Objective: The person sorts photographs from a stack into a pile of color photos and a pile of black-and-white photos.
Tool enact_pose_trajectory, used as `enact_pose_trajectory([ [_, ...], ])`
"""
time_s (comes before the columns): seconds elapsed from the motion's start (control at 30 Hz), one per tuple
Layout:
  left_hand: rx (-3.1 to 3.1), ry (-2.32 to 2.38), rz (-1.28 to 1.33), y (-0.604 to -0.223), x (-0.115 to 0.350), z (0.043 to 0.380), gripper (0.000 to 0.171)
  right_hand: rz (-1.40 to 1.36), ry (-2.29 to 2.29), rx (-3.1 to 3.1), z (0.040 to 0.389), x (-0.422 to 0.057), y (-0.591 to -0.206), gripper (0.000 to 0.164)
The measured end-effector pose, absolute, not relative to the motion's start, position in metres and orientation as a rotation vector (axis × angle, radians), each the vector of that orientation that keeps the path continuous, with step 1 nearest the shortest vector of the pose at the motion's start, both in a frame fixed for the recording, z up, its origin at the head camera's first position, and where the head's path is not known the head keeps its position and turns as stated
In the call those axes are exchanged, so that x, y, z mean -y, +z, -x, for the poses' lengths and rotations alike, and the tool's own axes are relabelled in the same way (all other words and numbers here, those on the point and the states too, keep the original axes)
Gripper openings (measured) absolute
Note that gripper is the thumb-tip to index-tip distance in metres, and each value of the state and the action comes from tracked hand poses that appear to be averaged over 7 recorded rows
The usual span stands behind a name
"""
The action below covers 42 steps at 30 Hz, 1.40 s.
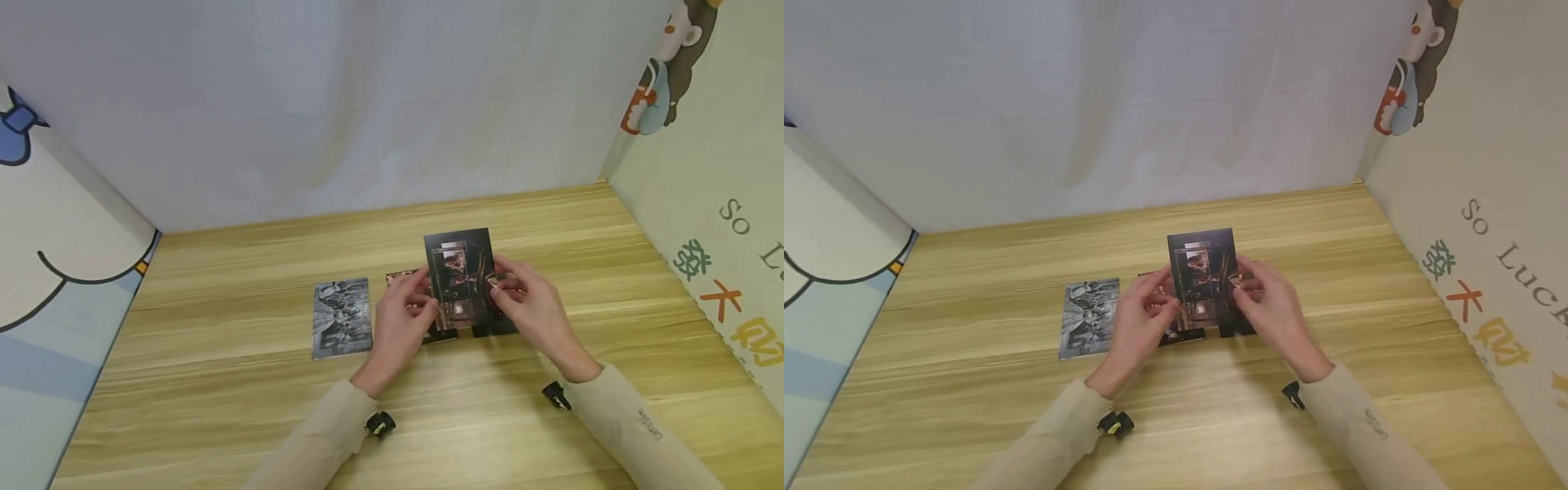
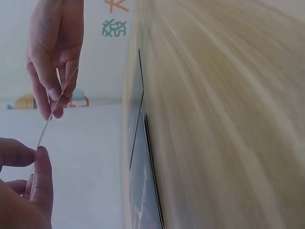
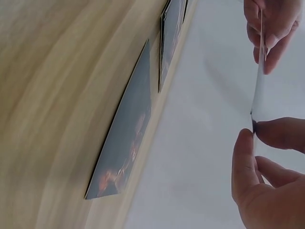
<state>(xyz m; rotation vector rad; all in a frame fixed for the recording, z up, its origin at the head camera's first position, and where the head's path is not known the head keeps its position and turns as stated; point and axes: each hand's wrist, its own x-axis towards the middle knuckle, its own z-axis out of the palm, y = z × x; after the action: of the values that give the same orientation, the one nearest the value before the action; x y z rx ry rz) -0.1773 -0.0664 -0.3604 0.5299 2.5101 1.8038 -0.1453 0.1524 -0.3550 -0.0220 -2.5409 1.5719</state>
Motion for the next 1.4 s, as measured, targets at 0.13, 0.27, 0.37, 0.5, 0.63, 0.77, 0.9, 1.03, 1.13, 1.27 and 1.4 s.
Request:
enact_pose_trajectory([
  [0.13, -2.495, 1.811, -0.546, -0.362, 0.062, 0.178, 0.057, 0.030, 1.575, 2.538, 0.145, -0.157, -0.355, 0.052],
  [0.27, -2.490, 1.809, -0.554, -0.363, 0.058, 0.178, 0.056, 0.039, 1.550, 2.557, 0.144, -0.163, -0.355, 0.050],
  [0.37, -2.483, 1.808, -0.550, -0.363, 0.055, 0.178, 0.056, 0.044, 1.554, 2.566, 0.145, -0.167, -0.356, 0.050],
  [0.5, -2.461, 1.816, -0.550, -0.365, 0.050, 0.178, 0.057, 0.054, 1.575, 2.581, 0.145, -0.172, -0.357, 0.051],
  [0.63, -2.453, 1.796, -0.548, -0.367, 0.045, 0.178, 0.057, 0.067, 1.549, 2.613, 0.144, -0.178, -0.357, 0.052],
  [0.77, -2.447, 1.781, -0.528, -0.369, 0.039, 0.178, 0.057, 0.071, 1.505, 2.638, 0.143, -0.183, -0.358, 0.051],
  [0.9, -2.450, 1.773, -0.512, -0.370, 0.034, 0.178, 0.057, 0.072, 1.464, 2.661, 0.143, -0.188, -0.360, 0.051],
  [1.03, -2.447, 1.757, -0.504, -0.371, 0.031, 0.178, 0.057, 0.085, 1.436, 2.683, 0.142, -0.193, -0.360, 0.050],
  [1.13, -2.454, 1.749, -0.502, -0.373, 0.028, 0.178, 0.058, 0.096, 1.429, 2.696, 0.141, -0.195, -0.360, 0.051],
  [1.27, -2.462, 1.747, -0.491, -0.375, 0.024, 0.178, 0.058, 0.108, 1.421, 2.713, 0.140, -0.198, -0.362, 0.051],
  [1.4, -2.448, 1.735, -0.463, -0.379, 0.019, 0.180, 0.059, 0.119, 1.408, 2.726, 0.141, -0.201, -0.364, 0.051],
])
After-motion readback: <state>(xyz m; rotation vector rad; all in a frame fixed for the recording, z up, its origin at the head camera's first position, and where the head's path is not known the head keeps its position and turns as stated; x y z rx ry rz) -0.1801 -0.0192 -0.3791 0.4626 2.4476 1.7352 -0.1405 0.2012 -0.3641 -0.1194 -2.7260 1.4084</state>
